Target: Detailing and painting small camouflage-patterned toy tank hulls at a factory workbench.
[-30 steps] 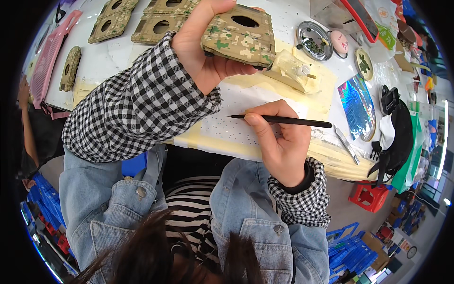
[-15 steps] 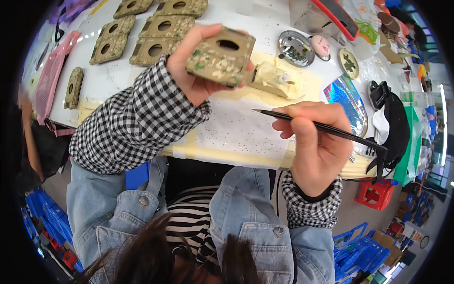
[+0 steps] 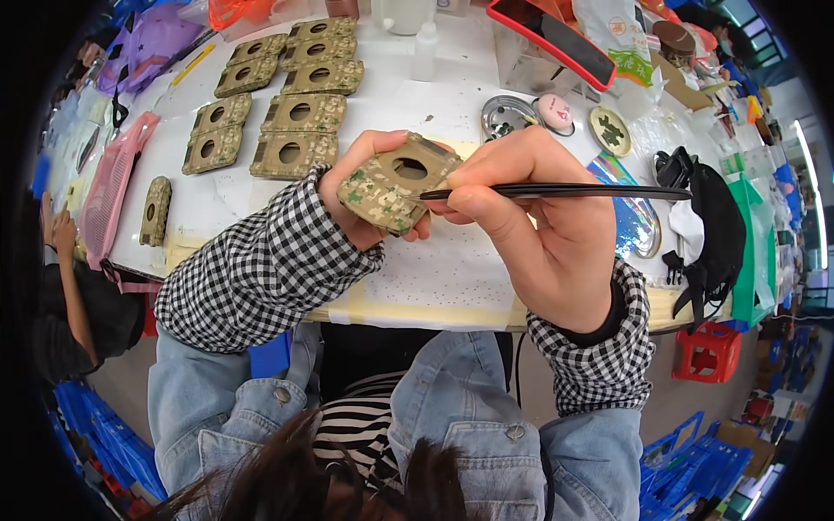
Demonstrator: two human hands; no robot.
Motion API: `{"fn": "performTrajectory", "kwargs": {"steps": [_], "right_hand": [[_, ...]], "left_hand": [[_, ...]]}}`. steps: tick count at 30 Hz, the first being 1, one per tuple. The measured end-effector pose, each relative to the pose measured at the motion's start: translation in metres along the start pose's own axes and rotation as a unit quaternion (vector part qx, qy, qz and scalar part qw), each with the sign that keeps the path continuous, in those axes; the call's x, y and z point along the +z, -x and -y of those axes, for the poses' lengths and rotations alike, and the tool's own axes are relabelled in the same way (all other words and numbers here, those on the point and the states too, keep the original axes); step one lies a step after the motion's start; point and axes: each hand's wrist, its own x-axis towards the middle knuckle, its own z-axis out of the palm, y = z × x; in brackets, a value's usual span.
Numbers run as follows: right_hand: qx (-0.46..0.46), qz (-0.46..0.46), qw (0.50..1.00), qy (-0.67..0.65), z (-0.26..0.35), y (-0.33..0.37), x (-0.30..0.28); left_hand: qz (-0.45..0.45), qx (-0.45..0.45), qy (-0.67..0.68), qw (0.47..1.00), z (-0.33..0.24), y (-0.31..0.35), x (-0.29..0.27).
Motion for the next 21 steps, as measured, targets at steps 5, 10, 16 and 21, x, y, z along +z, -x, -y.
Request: {"fn": "performTrajectory", "kwargs": {"steps": [5,10,16,21], "right_hand": [[-0.008,0.041,0.998,0.042,0.0003,-0.0017,-0.0033],[-0.004,0.037,0.999,0.031,-0.0024,-0.0011,-0.0014],[-0.015,0.053,0.996,0.066,-0.002,-0.0015,-0.0046],[-0.008,0.031,0.999,0.037,-0.0036,-0.0006,-0.0014]], "left_hand": [[0.013,-0.003,-0.015,1.0,0.0006,-0.0007,-0.0035],[-0.008,-0.002,-0.002,1.0,0.0005,0.0003,-0.0016],[-0.001,-0.012,0.002,1.0,0.0002,-0.0011,-0.0015],[-0.005,-0.015,0.0,1.0,-0.0009,0.0005,-0.0016]]}}
